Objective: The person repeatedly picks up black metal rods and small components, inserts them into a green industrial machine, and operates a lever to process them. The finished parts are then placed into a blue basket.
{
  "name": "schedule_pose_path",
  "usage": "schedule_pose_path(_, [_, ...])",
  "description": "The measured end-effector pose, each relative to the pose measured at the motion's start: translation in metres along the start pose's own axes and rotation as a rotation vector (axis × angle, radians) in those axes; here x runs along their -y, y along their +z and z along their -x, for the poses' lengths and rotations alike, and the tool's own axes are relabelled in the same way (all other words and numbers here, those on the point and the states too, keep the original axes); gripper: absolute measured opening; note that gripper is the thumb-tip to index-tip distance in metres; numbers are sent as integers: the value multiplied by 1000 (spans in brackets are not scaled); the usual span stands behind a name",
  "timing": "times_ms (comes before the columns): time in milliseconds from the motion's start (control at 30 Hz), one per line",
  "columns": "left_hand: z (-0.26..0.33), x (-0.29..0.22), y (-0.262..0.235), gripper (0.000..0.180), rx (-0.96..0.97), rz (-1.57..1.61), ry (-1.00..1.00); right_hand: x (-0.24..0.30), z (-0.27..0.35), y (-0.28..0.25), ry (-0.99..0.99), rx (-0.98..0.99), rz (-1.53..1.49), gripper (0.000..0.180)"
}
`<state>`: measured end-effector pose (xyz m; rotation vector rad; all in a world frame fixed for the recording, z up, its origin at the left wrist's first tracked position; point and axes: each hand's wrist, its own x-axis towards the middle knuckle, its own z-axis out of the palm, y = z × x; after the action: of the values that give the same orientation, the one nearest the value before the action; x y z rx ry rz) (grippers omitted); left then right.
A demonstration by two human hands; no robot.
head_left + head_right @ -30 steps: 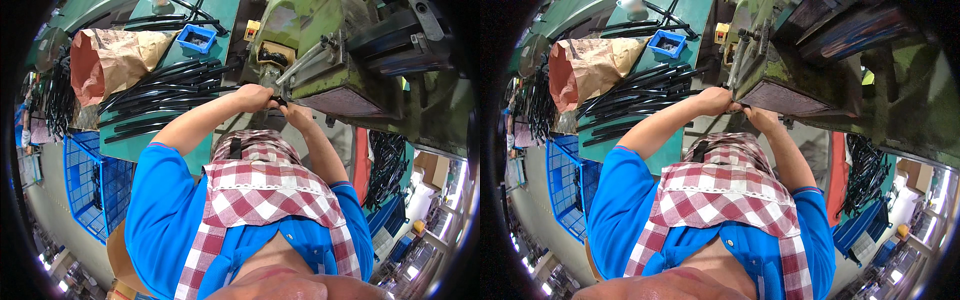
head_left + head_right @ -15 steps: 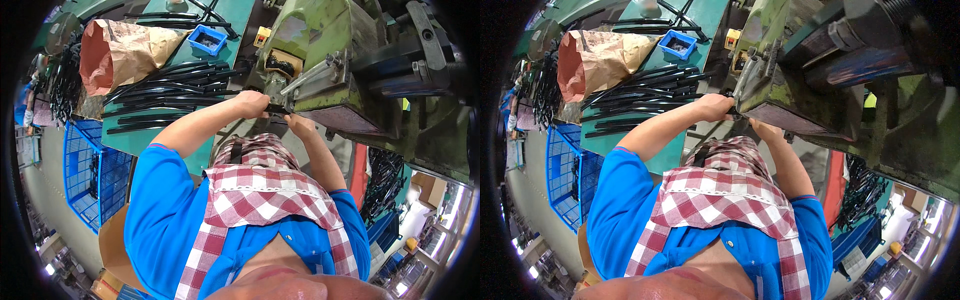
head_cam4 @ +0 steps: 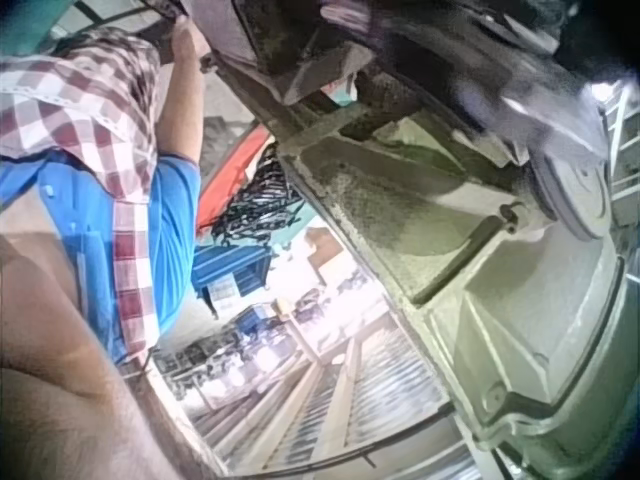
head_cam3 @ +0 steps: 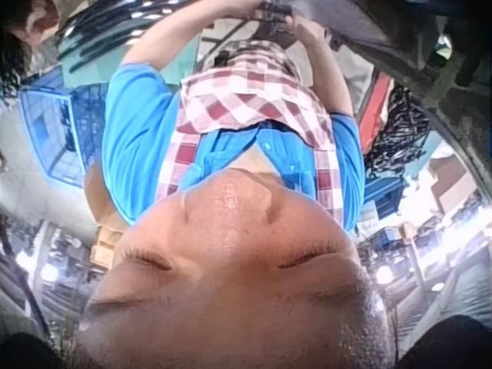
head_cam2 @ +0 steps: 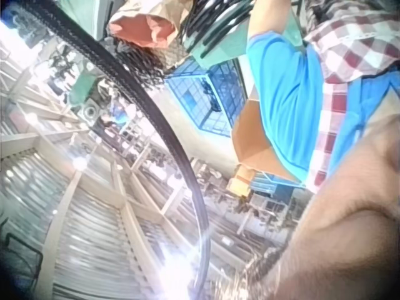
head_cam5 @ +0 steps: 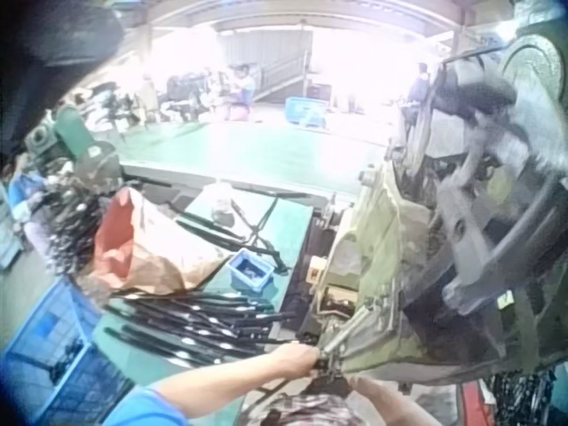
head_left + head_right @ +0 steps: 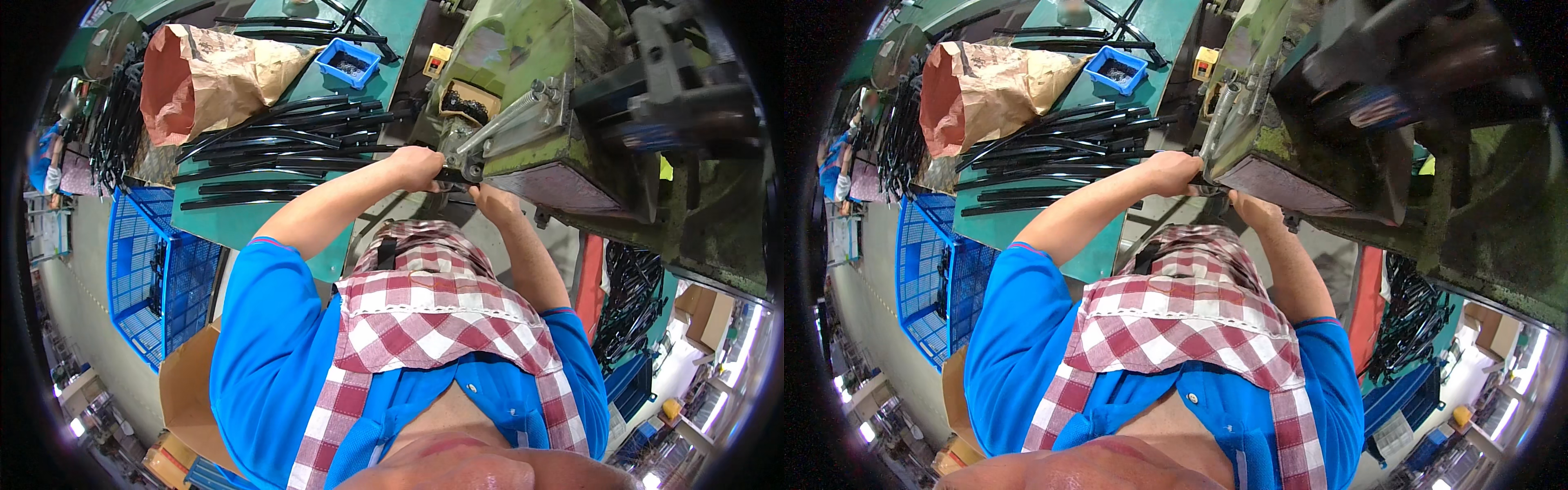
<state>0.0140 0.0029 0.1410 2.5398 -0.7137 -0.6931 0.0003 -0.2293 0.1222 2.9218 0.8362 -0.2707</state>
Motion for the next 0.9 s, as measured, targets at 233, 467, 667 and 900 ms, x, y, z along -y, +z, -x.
schedule_pose_path(233, [2,11,-4,53,-45,-30,-27,-6,-5,-2,197,83,-172,48])
schedule_pose_path(467, [15,-2,-22,46,-56,110,45,-9,2,-4,184,-132,-87,31])
schedule_pose_path(667, [19,-2,9,36,-1,345,254,-10,34,-17,-92,-482,-300,27])
schedule_pose_path(900, [7,-45,64,32,106,452,204,-20,104,-39,40,-350,-171,26])
